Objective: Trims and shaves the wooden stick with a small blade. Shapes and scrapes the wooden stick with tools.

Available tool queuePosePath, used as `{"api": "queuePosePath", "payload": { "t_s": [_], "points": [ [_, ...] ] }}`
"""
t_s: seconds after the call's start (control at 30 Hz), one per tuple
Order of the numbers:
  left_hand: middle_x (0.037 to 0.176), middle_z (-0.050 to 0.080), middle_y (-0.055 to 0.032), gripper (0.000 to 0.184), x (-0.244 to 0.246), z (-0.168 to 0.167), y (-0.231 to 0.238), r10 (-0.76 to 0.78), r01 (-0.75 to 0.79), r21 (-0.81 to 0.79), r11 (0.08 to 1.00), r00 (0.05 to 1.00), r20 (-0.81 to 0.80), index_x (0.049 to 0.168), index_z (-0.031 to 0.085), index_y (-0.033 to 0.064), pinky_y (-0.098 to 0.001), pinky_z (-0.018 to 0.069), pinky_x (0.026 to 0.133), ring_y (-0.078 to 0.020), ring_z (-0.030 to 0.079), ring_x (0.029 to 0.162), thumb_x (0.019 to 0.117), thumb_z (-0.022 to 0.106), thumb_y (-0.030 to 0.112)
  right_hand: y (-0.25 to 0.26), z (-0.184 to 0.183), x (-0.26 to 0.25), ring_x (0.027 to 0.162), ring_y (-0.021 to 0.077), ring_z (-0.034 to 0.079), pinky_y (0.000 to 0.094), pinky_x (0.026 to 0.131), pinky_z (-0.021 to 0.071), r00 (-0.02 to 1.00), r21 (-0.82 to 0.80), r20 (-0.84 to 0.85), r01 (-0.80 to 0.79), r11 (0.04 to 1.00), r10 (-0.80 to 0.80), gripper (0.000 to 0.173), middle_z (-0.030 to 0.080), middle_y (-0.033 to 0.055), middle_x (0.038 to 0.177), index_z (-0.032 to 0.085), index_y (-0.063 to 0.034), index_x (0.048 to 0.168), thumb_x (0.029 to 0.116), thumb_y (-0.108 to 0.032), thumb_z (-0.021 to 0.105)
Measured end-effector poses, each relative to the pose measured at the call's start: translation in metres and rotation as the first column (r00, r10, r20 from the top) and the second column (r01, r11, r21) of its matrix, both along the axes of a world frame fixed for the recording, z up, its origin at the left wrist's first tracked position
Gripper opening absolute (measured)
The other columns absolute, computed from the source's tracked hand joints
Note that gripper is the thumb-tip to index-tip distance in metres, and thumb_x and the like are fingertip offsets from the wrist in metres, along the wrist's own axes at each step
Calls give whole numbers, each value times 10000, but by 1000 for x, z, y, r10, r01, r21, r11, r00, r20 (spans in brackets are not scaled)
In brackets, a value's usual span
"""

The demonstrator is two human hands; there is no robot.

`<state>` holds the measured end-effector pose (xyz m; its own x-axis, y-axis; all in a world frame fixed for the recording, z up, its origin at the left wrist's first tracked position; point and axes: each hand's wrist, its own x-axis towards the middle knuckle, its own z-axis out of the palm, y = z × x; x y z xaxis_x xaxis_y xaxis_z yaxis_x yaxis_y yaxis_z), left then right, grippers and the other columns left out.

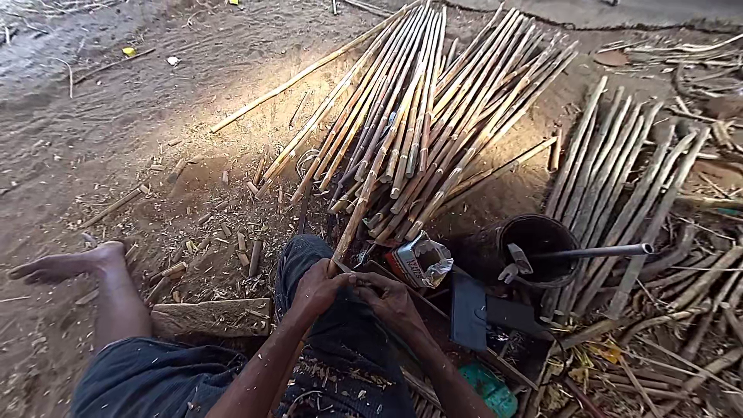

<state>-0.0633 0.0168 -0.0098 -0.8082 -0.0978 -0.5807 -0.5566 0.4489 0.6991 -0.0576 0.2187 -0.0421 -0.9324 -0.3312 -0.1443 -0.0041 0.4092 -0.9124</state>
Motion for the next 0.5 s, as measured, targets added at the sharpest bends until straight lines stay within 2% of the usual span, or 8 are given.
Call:
{"api": "queuePosePath", "payload": {
  "t_s": [0.1, 0.17, 0.27, 0.4, 0.5],
  "points": [
    [867, 648, -96, 434, 1, -2, 1, 7, -7, 16, 1000, 1000, -3, 1082, 646, 92, -497, 521, 744, -252, 618, 795, 887, 790, 452, 3, -2, -1, 719, 101, 679, 350, 670, 601, 999, -48, 21, -34, 998, 35, 216, 748, -52, 961, 760, -245, 1168, 956, -223, 727],
    [870, 649, -93, 438, 2, -2, 2, 6, -6, 19, 1000, 1000, -3, 1088, 642, 93, -494, 521, 749, -247, 618, 798, 877, 803, 442, 6, -3, -2, 783, 92, 702, 335, 715, 616, 998, -87, 18, -66, 994, 68, 204, 756, -70, 1049, 767, -235, 1156, 962, -193, 718],
    [902, 666, -102, 462, 2, 4, 7, -15, 16, -48, 999, 1000, 8, 1138, 644, 93, -517, 525, 790, -265, 636, 835, 886, 792, 451, 8, -1, -5, 787, 89, 694, 307, 714, 602, 996, -124, 17, -81, 989, 84, 173, 756, -53, 1030, 774, -193, 1116, 962, -141, 714],
    [944, 690, -122, 505, 4, 21, 19, -31, 37, -243, 969, 999, 28, 1194, 640, 99, -555, 532, 831, -304, 669, 902, 920, 730, 514, 6, 2, -9, 745, 82, 678, 342, 686, 585, 999, -23, -4, -39, 999, 39, 108, 751, -66, 927, 787, -217, 1038, 965, -174, 721],
    [925, 684, -123, 498, 5, 20, 23, -42, 55, -309, 950, 998, 49, 1142, 640, 96, -551, 544, 805, -311, 679, 895, 935, 693, 546, 2, -2, -5, 666, 83, 646, 385, 625, 560, 999, 84, -38, 39, 996, -35, 128, 740, -88, 866, 790, -281, 1050, 954, -225, 727]
  ]
}}
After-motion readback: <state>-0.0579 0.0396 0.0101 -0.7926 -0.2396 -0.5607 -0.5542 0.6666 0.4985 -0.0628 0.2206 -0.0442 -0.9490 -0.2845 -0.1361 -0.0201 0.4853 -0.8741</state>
